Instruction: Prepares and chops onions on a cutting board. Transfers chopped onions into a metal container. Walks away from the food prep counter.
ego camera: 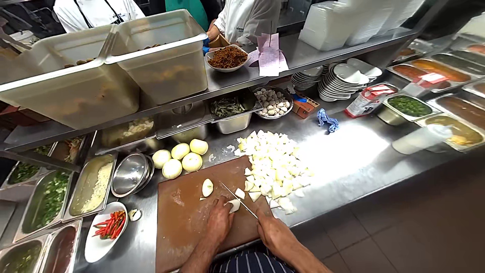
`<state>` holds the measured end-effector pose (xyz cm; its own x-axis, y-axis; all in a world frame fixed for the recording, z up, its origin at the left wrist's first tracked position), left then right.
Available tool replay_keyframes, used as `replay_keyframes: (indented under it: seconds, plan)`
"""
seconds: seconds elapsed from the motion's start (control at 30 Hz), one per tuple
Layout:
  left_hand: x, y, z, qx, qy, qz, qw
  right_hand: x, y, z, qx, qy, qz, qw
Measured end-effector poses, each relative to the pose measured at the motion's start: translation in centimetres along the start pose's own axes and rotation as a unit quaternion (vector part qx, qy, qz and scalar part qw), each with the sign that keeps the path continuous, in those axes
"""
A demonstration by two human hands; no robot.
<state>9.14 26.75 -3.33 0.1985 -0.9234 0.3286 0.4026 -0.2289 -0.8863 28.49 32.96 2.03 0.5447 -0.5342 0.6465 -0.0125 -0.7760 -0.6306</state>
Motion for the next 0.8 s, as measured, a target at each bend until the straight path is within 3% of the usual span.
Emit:
replay_keyframes:
  seconds: [0.17, 0.27, 0.43, 0.63, 0.8]
  plan:
    - [0.2, 0.3, -0.5, 0.015, 0.012, 0.037, 0.999, 2.7, -1.9, -1.7, 0.056, 0.039, -0.089, 0.994]
    - [0.8, 1.2, -0.6, 0.022, 0.012, 0.073, 0.997, -0.4, 1.1, -0.3, 0.029, 0.005, -0.051, 0.998]
    - [2.9, 1.3, -0.6, 0.035, -0.013, 0.035, 0.999, -1.2, 1.6, 1.3, -0.001, -0.045, -0.017, 0.999]
    - [1.7, 1.3, 0.2, 0.022, -0.046, 0.033, 0.998, 3.4, -1.7, -1.3, 0.060, 0.047, -0.095, 0.993]
    - [1.9, 2.0, 0.0, 0.008, -0.033, 0.052, 0.998, -0.6, 2.6, 0.3, 0.021, 0.013, -0.056, 0.998]
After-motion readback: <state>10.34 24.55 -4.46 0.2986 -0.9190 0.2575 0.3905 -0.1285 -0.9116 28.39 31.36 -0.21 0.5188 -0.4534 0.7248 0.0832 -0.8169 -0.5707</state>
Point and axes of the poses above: each hand's wrist, its own x-axis away from the middle knuckle, its own y-axis out of the palm, z = x × y, the point moved 4 cm from there along -x, towards the middle knuckle, and after that the axes turned 7 degrees about -x, right-handed, at the moved point
